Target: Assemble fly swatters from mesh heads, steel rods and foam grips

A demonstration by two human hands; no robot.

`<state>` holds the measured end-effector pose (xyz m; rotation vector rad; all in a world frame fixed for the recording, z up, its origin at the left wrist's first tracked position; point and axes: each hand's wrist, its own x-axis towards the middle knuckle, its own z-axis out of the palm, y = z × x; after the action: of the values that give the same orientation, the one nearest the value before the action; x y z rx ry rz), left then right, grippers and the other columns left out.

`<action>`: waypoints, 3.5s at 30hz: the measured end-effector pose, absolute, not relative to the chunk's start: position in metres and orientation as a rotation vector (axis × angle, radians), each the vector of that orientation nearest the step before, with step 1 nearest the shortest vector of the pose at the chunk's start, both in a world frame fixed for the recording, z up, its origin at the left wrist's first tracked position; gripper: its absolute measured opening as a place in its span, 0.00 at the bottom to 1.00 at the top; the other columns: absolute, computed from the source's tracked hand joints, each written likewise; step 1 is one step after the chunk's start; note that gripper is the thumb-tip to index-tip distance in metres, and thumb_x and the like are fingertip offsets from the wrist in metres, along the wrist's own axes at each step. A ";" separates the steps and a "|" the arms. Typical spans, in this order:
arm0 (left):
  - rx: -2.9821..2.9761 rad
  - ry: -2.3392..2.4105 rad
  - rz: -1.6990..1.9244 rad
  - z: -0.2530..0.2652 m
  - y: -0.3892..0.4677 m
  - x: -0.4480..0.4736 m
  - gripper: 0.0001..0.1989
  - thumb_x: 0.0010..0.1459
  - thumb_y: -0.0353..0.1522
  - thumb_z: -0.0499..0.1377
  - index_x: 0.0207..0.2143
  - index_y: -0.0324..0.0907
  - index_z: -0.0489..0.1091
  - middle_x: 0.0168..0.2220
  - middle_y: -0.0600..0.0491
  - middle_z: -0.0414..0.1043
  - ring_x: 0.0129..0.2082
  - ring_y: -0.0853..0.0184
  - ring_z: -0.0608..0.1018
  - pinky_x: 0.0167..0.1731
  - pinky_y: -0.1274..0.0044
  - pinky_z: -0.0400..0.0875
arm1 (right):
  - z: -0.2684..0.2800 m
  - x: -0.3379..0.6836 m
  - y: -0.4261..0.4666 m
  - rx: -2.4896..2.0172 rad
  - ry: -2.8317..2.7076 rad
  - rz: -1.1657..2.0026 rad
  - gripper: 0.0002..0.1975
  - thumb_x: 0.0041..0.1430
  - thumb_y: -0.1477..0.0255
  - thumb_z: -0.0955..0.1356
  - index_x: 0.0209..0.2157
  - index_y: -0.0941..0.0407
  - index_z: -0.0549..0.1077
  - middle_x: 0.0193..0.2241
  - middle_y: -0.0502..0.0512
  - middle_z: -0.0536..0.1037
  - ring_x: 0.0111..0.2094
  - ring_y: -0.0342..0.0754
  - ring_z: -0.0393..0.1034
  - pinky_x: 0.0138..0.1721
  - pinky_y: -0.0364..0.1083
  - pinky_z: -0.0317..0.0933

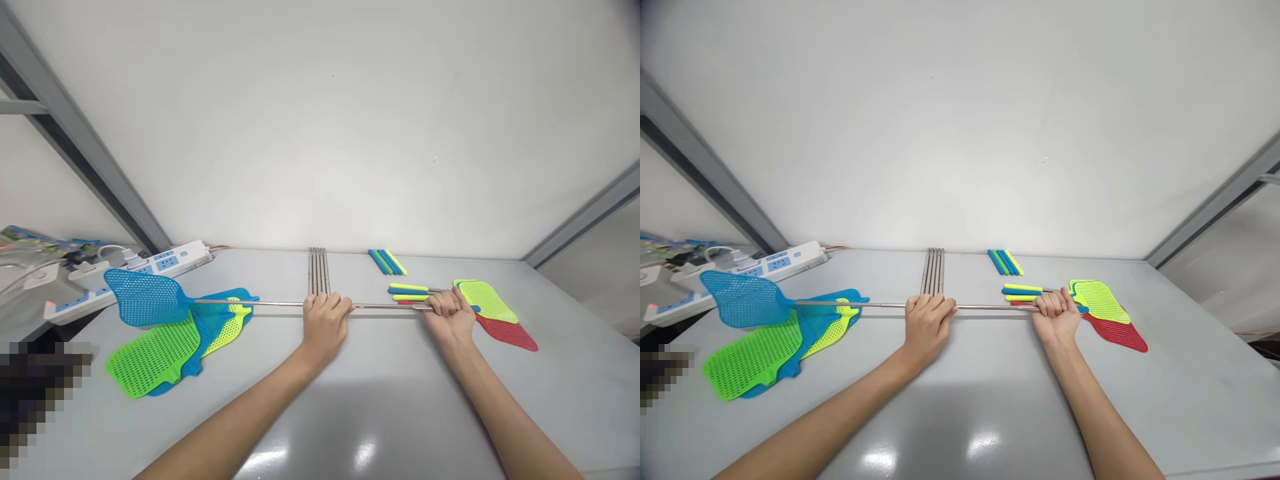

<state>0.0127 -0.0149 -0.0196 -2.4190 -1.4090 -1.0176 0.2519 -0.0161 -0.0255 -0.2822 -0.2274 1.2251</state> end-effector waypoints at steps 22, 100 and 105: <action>-2.370 -1.518 -1.087 -0.019 -0.018 0.012 0.10 0.53 0.27 0.48 0.21 0.42 0.61 0.19 0.57 0.64 0.24 0.70 0.62 0.31 0.73 0.49 | -0.032 0.240 -0.018 -0.214 -0.185 1.261 0.18 0.53 0.77 0.56 0.16 0.56 0.40 0.12 0.43 0.36 0.12 0.39 0.33 0.12 0.40 0.44; -2.469 -1.491 -1.001 -0.019 -0.016 0.020 0.11 0.57 0.31 0.46 0.25 0.43 0.64 0.23 0.55 0.67 0.26 0.69 0.64 0.31 0.74 0.50 | -0.027 0.236 -0.014 -0.245 -0.195 1.409 0.16 0.52 0.77 0.58 0.17 0.56 0.44 0.11 0.42 0.45 0.12 0.37 0.48 0.15 0.38 0.52; -2.502 -1.529 -0.991 -0.019 -0.014 0.020 0.12 0.57 0.31 0.45 0.24 0.42 0.63 0.23 0.55 0.67 0.26 0.69 0.64 0.29 0.74 0.50 | -0.024 0.236 -0.015 -0.271 -0.185 1.399 0.16 0.51 0.77 0.58 0.16 0.56 0.45 0.12 0.42 0.45 0.13 0.37 0.48 0.16 0.39 0.52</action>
<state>0.0198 -0.0139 -0.0194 -2.5020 -1.5291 -0.9907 0.2361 -0.0146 -0.0243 -0.2715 -0.1848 1.3991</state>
